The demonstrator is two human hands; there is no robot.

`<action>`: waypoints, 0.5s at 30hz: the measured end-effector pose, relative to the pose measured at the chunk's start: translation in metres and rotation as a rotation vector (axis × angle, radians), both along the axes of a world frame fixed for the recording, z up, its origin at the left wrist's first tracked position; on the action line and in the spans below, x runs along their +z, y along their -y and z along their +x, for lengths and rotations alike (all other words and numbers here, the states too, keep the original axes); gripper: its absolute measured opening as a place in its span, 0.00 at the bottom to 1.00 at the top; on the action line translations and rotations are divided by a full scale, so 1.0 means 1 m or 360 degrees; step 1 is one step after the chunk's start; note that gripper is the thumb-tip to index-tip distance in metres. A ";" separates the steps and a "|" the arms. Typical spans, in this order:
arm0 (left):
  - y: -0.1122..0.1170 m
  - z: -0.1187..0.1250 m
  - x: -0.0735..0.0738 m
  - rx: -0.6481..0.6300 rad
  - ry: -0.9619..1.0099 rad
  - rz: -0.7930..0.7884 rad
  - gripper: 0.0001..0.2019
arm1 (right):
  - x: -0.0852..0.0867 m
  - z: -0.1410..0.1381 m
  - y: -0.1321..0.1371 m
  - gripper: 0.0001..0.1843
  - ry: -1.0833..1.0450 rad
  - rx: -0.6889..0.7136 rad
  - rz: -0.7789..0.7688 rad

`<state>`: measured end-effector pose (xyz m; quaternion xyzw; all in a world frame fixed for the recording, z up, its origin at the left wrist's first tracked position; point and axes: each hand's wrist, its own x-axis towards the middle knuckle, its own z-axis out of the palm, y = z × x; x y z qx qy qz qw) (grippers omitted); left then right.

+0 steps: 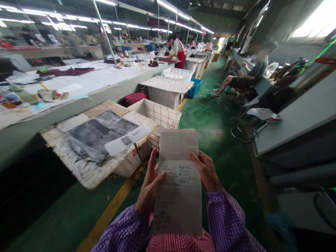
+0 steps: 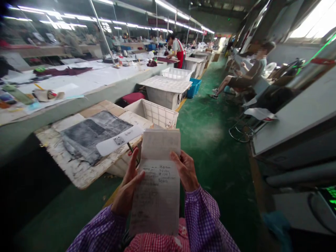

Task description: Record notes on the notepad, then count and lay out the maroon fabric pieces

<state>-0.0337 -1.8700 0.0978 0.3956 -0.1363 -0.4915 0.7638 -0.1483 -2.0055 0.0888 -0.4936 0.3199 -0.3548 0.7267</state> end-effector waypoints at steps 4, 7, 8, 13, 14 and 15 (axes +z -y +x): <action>0.084 -0.003 -0.004 -0.0053 0.0058 0.0084 0.41 | -0.001 -0.001 0.084 0.22 -0.0066 0.0144 0.0011; 0.144 0.007 -0.008 -0.0133 0.0119 0.0195 0.36 | -0.004 0.004 0.140 0.23 -0.0051 0.0171 0.0019; 0.165 0.011 -0.008 -0.0126 0.0129 0.0209 0.35 | -0.005 0.005 0.160 0.23 -0.0018 0.0146 0.0021; 0.274 0.043 -0.002 0.0087 0.0105 0.0140 0.38 | -0.020 0.015 0.277 0.27 -0.0037 -0.0069 0.0002; 0.296 0.053 -0.001 0.0108 0.0114 0.0114 0.38 | -0.027 0.016 0.302 0.27 -0.0129 -0.0073 -0.0047; 0.318 0.063 0.000 0.0114 0.0129 0.0093 0.38 | -0.038 0.017 0.328 0.28 -0.0253 -0.0056 -0.0115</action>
